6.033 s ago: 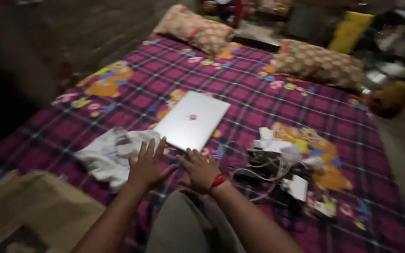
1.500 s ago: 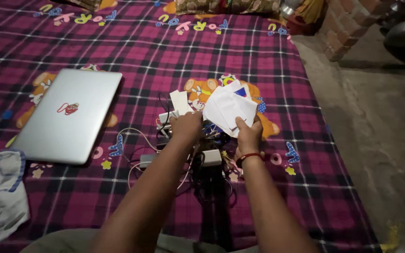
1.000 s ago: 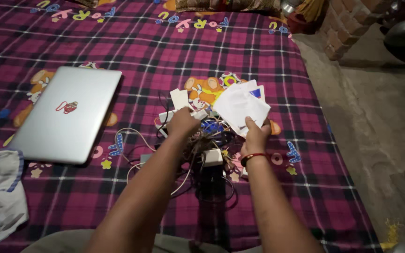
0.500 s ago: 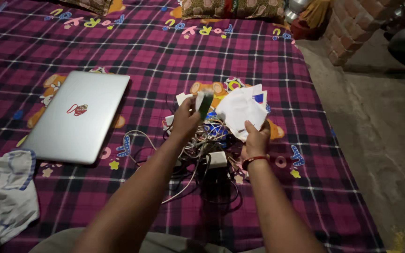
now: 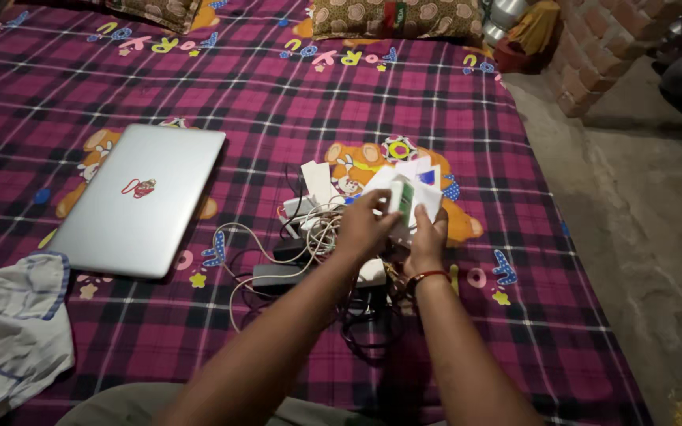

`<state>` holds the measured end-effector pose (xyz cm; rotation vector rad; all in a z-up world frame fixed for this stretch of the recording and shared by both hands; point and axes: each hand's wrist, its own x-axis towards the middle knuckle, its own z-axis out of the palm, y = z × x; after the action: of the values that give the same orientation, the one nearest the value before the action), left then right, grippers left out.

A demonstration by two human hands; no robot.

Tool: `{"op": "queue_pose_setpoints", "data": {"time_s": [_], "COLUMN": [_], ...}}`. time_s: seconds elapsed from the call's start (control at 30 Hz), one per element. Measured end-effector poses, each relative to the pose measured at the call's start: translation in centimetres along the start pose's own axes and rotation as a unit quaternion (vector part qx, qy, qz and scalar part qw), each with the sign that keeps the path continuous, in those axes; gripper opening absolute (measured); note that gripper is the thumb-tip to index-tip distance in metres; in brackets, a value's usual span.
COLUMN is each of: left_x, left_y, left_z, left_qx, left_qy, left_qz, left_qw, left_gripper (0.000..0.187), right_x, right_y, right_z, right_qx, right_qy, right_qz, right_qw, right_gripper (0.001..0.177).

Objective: The person unpacks a paper bag containing tangled cables, chargers, and small electronic accessories onto a bed. They sort through the items, separating cables and placing some into a cloth pouch. The person also folds a white cloth and continues to organize the electronics.

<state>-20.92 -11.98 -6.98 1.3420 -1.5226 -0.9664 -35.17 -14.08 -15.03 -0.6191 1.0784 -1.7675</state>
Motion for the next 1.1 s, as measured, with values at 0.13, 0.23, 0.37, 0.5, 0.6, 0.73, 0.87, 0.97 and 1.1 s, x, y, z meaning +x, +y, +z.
{"op": "queue_pose_setpoints", "data": {"time_s": [0.13,0.23,0.37,0.5,0.6,0.73,0.87,0.97,1.1], "left_x": [0.0,0.6,2.7,6.7,9.5,13.2,16.0,16.5,17.5], "left_y": [0.8,0.5,-2.0,-6.7,-10.5,-14.8,-17.2,-18.0,-19.3], "left_z": [0.4,-0.3,-0.9,-1.1,-1.7,-2.2,-2.2,-1.8,-1.1], "left_qx": [0.017,-0.022,-0.038,0.004,0.065,0.183,0.367,0.429,0.469], "left_qy": [-0.023,-0.067,0.015,0.175,0.187,0.11,-0.023,-0.148,-0.204], "left_qz": [0.107,0.079,-0.028,0.032,0.015,-0.027,-0.128,-0.16,-0.193], "left_qw": [0.994,0.994,0.999,0.984,0.98,0.976,0.921,0.876,0.837], "left_gripper": [0.045,0.04,0.029,0.024,0.028,0.031,0.037,0.04,0.039], "right_x": [-0.2,-0.3,-1.7,-2.1,-1.9,-1.4,-1.0,-1.0,-1.7], "right_y": [-1.2,-2.4,-2.7,-2.1,-1.8,-1.2,-0.6,-0.5,-1.0], "right_z": [0.0,0.5,2.2,2.5,2.0,1.5,1.2,1.0,1.7], "right_qx": [-0.044,-0.056,-0.037,-0.043,-0.048,-0.02,-0.015,-0.049,-0.004], "right_qy": [-0.059,-0.061,-0.048,-0.02,-0.014,-0.001,-0.008,-0.008,-0.007], "right_qz": [-0.017,-0.034,0.0,0.004,-0.014,0.022,0.026,0.014,0.042], "right_qw": [0.997,0.996,0.998,0.999,0.999,1.0,1.0,0.999,0.999], "right_gripper": [0.033,0.036,0.04,0.044,0.045,0.046,0.046,0.043,0.044]}}
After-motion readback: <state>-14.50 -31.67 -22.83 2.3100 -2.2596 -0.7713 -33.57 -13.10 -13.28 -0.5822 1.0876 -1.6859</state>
